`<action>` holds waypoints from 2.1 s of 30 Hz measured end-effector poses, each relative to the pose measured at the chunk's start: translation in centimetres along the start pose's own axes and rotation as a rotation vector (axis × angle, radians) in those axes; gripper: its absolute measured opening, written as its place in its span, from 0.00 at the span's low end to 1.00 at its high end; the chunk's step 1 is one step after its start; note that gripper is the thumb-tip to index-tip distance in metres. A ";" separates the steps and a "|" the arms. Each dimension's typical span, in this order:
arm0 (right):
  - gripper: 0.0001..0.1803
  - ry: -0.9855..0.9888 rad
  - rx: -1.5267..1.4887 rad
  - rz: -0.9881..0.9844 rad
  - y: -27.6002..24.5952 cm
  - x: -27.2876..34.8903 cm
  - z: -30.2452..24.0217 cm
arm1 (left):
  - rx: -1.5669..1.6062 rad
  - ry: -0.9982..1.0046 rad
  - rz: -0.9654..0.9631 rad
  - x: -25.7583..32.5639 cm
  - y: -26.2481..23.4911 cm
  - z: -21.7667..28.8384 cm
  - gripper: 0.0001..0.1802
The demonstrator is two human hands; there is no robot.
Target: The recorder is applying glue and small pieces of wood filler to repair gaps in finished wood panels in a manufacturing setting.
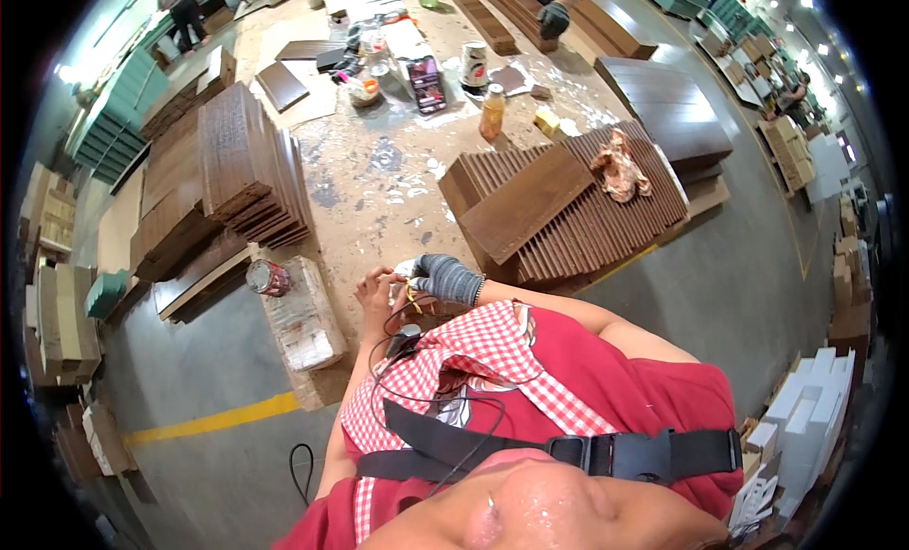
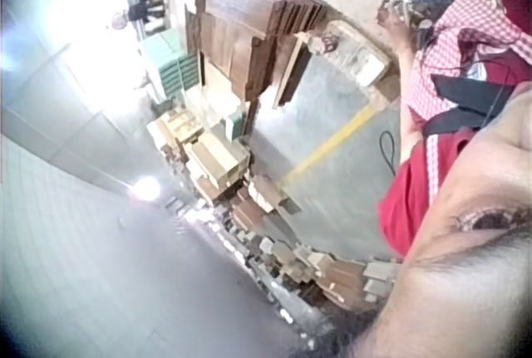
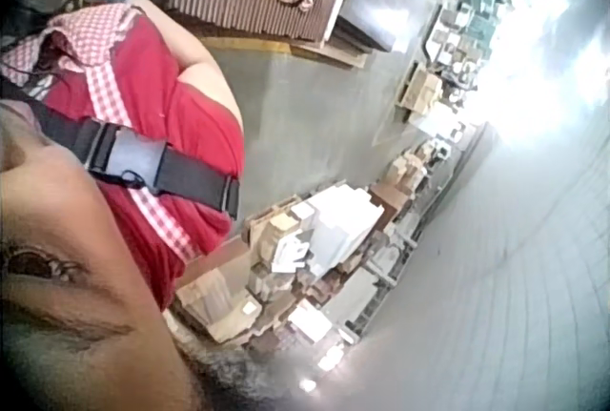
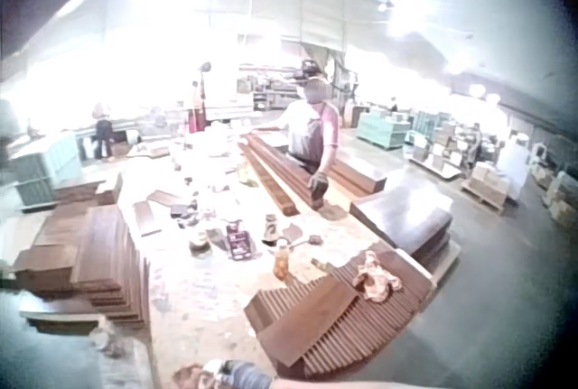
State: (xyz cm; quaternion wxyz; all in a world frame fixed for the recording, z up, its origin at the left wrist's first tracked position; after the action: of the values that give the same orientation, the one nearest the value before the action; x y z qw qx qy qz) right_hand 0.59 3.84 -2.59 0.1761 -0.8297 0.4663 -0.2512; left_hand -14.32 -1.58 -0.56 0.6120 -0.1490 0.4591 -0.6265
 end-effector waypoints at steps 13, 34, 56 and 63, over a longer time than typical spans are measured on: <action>0.18 -0.067 0.123 -0.171 -0.2 1.9 -5.0 | -0.074 0.009 0.076 2.9 2.5 -2.8 0.15; 0.17 -0.051 0.207 -0.067 2.1 1.1 -3.6 | -0.075 -0.109 0.012 3.4 0.2 -1.5 0.13; 0.14 0.011 -0.008 -0.081 2.3 0.5 0.7 | 0.031 -0.230 0.190 3.6 -2.2 0.7 0.10; 0.15 0.080 -0.156 -0.008 1.6 1.8 1.5 | 0.044 -0.177 0.113 1.2 -2.7 1.6 0.08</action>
State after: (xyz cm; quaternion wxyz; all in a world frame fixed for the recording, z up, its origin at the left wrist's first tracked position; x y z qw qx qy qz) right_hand 1.16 1.59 -4.24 0.0914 -0.8321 0.4879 -0.2476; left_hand -15.11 -3.78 1.90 0.6878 -0.1642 0.3969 -0.5852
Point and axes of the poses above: each hand's wrist, its own x-axis away from the middle knuckle, its own y-axis out of the palm, z = x × y, the point moved 5 cm from there along -x, towards the middle knuckle, and after that the axes turned 5 degrees about y, right-handed, at the moved point
